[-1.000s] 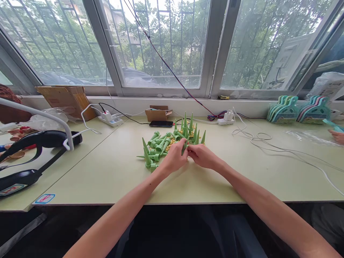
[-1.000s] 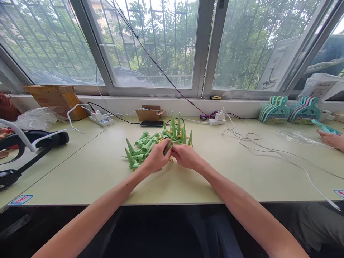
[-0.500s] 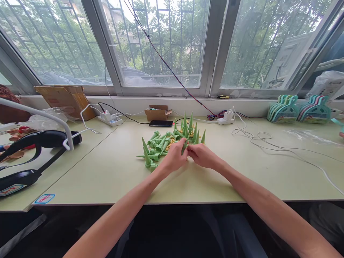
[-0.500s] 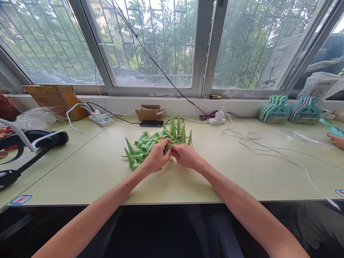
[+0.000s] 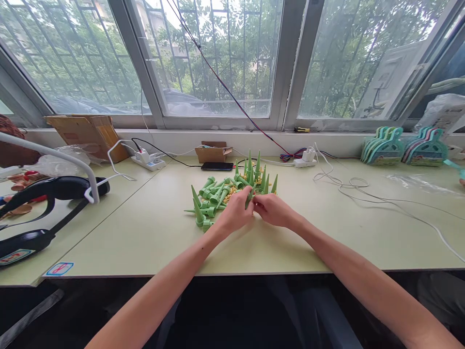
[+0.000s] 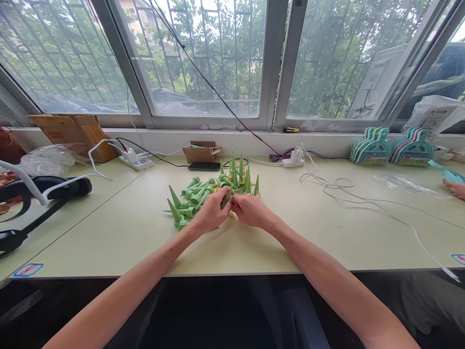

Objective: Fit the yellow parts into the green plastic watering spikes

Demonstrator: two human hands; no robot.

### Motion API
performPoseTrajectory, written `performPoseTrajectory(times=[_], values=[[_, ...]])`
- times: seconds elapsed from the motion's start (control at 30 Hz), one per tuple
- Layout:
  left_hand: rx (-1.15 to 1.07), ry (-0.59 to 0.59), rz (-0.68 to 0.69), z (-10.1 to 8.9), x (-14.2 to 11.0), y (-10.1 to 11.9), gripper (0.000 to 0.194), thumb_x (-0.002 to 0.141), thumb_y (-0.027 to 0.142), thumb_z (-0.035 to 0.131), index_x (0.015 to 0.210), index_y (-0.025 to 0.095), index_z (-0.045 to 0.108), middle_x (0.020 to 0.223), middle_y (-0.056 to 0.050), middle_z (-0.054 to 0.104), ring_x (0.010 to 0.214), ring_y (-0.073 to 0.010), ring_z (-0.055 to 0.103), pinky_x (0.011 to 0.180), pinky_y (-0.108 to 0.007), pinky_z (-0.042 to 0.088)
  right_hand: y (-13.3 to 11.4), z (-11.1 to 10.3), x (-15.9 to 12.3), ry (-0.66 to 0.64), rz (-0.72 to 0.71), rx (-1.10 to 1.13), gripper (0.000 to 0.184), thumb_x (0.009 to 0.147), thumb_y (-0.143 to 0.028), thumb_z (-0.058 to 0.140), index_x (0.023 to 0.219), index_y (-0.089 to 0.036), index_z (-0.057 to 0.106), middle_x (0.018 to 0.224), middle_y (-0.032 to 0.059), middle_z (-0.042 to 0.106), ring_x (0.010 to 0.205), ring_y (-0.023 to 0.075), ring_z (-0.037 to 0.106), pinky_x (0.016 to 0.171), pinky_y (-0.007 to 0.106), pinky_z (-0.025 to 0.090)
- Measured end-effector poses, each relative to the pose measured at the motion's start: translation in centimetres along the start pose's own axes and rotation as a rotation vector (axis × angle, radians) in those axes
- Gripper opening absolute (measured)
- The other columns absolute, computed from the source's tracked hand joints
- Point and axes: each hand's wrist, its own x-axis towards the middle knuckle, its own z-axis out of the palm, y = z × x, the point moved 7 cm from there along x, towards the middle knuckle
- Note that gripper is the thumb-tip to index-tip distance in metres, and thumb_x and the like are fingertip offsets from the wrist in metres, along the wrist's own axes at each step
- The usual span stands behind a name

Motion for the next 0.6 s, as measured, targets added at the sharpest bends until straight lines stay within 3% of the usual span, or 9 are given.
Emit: performPoseTrajectory(times=[0.37, 0.6], values=[[0.006, 0.004, 0.007, -0.05, -0.04, 0.05, 0.009, 0.081, 0.014, 0.045, 0.087, 0.019, 0.049, 0.070, 0.000, 0.055, 0.061, -0.0128, 0.046, 0.061, -0.025, 0.037, -0.33, -0.11, -0.06, -0.007, -0.001, -0.038, 0.022, 0.087, -0.013, 0.044, 0.065, -0.018, 0.047, 0.060, -0.0003, 0.053, 0.051, 0.0086, 0.037, 0.052, 0.022, 0.024], [0.007, -0.001, 0.010, 0.02, -0.04, 0.03, 0.009, 0.080, 0.013, 0.044, 0.086, 0.019, 0.049, 0.070, 0.000, 0.055, 0.061, -0.0128, 0.045, 0.060, -0.025, 0.037, -0.39, -0.09, -0.05, -0.020, 0.004, -0.058, 0.022, 0.087, -0.015, 0.045, 0.065, -0.018, 0.048, 0.062, 0.0010, 0.055, 0.052, 0.0095, 0.042, 0.053, 0.022, 0.025]])
